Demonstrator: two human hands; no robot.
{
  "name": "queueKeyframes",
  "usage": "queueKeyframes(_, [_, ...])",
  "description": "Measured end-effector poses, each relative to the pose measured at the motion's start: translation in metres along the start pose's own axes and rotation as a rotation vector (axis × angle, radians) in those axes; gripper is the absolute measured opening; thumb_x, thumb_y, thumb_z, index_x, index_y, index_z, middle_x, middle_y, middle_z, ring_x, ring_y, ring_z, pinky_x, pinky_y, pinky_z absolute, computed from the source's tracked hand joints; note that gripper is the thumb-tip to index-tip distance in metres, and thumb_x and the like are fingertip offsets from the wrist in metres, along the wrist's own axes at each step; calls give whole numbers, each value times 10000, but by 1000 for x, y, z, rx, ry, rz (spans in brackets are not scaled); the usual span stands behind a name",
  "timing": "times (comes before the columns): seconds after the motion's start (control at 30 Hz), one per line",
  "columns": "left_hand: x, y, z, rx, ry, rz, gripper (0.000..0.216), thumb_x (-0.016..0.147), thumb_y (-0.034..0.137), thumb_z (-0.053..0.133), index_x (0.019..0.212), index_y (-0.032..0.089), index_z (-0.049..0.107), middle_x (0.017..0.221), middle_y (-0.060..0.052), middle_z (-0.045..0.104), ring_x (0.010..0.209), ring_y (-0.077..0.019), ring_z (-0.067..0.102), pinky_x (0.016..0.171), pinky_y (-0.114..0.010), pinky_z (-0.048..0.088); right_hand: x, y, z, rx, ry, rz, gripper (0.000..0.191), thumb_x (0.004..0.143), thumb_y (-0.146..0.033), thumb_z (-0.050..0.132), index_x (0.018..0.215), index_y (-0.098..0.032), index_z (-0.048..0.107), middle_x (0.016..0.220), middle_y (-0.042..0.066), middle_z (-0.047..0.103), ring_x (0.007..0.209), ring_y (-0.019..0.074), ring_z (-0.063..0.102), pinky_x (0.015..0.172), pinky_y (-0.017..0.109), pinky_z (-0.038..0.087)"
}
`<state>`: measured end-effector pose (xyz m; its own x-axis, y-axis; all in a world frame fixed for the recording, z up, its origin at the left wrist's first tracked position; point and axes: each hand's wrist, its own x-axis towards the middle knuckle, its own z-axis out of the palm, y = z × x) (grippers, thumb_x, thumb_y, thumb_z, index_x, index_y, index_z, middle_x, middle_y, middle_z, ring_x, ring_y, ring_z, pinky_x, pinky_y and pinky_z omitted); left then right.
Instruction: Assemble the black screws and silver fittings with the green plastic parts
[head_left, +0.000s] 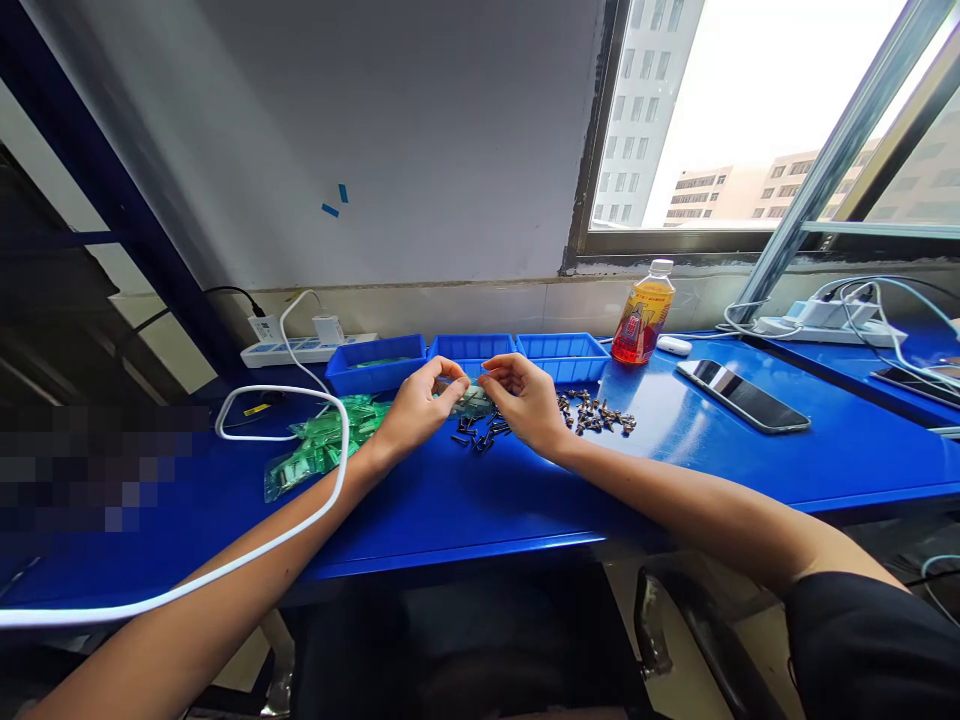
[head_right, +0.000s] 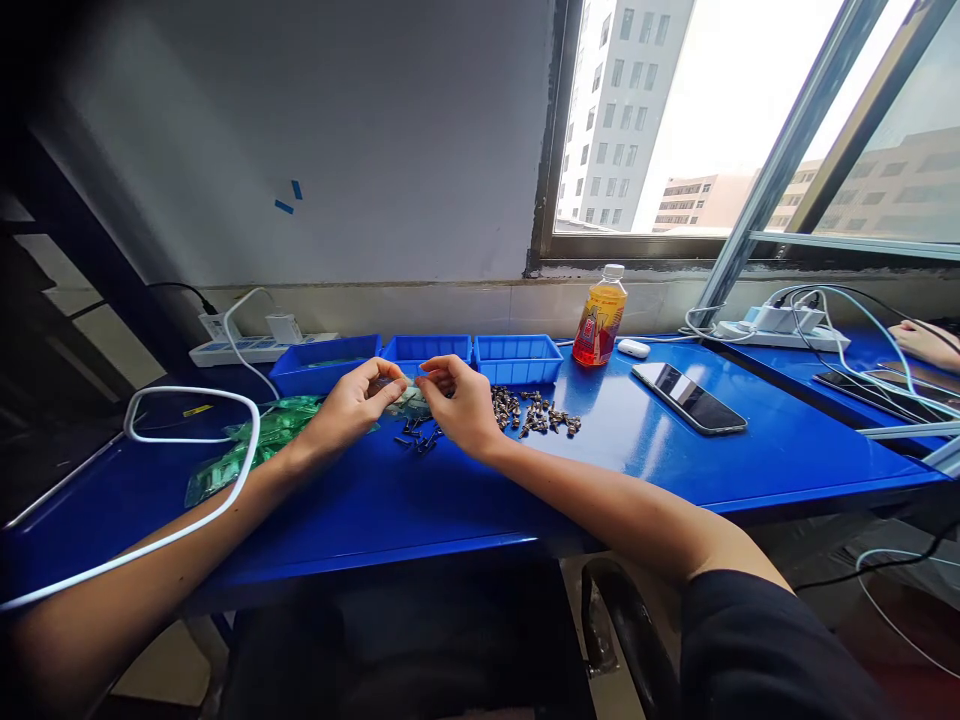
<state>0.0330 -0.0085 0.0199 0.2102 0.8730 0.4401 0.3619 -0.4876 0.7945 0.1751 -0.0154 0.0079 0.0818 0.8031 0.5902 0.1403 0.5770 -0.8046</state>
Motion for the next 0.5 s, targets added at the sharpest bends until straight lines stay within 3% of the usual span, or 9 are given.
queueKeyframes(0.13, [-1,0,2,-1,30,30,154,709,332,554,741,186,515,683,17,559,601,-124,528,566,-241,410,2,-2,1,-96,54,53,37,692,-221,584,697,-192,562,617,-27,606,560,98,558,517,223,435])
queueKeyframes(0.3, [-2,1,4,-27,106,33,139,711,301,559,776,189,508,730,7,591,649,-134,574,612,-252,450,0,-3,5,-104,26,68,34,690,-195,569,721,-188,583,648,-21,627,601,104,578,537,221,449])
queueKeyframes(0.5, [-4,5,4,-59,64,22,175,703,283,547,845,184,568,740,-7,624,602,-131,587,567,-241,449,-3,0,7,-77,16,41,74,688,-173,548,752,-197,577,635,-27,613,590,102,566,565,233,468])
